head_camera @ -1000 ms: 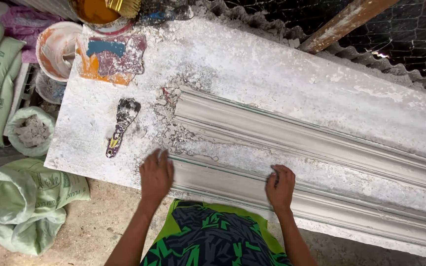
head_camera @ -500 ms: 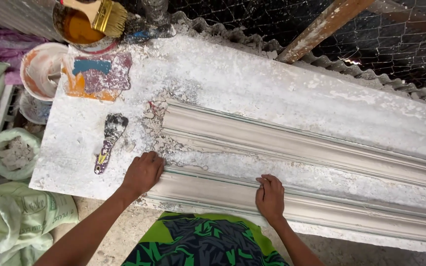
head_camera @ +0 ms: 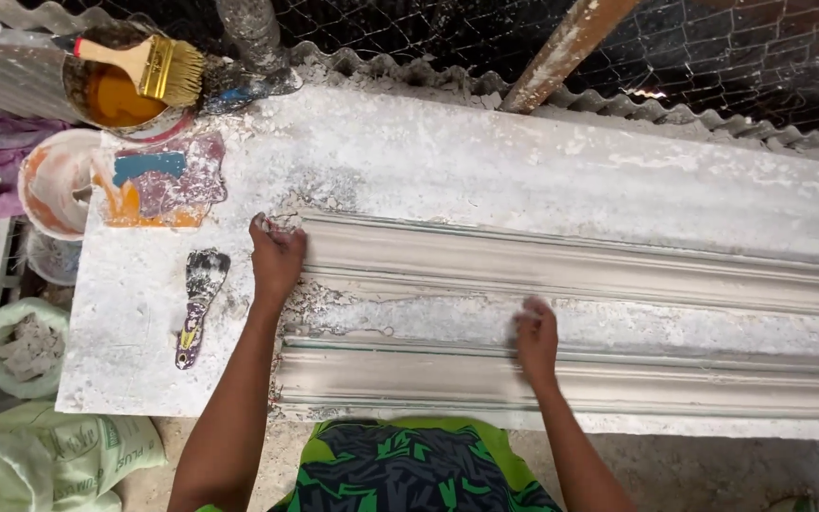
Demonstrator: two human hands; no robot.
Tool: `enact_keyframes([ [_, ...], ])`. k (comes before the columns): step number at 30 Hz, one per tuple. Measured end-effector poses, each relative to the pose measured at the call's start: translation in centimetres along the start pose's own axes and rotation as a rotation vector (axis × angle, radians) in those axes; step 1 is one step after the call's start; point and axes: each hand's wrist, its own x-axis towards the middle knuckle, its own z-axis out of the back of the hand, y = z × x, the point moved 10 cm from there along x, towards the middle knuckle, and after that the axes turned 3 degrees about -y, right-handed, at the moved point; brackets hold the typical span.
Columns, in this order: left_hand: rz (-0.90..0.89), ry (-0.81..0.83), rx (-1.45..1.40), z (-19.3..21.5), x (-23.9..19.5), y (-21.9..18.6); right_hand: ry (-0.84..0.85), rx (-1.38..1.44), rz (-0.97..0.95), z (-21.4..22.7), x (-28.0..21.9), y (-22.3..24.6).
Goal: Cleaning and smoothing the edges of decorative plaster cornices using a small metal scraper
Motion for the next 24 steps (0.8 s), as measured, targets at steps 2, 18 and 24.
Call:
enact_keyframes([
  [2, 0.054, -0.013, 0.046, -0.8, 1.4, 0.9, -0.118, 0.504, -0.384, -0.1, 3.2, -4.0],
  [18, -0.213, -0.129, -0.066, 1.6, 3.4, 1.5, -0.146, 0.542, -0.686, -0.6, 10.4, -13.3],
  [24, -0.302, -0.335, 0.636, 0.3, -3.8, -5.4, 0.174, -0.413, -0.178, -3.9, 14.3, -10.4],
])
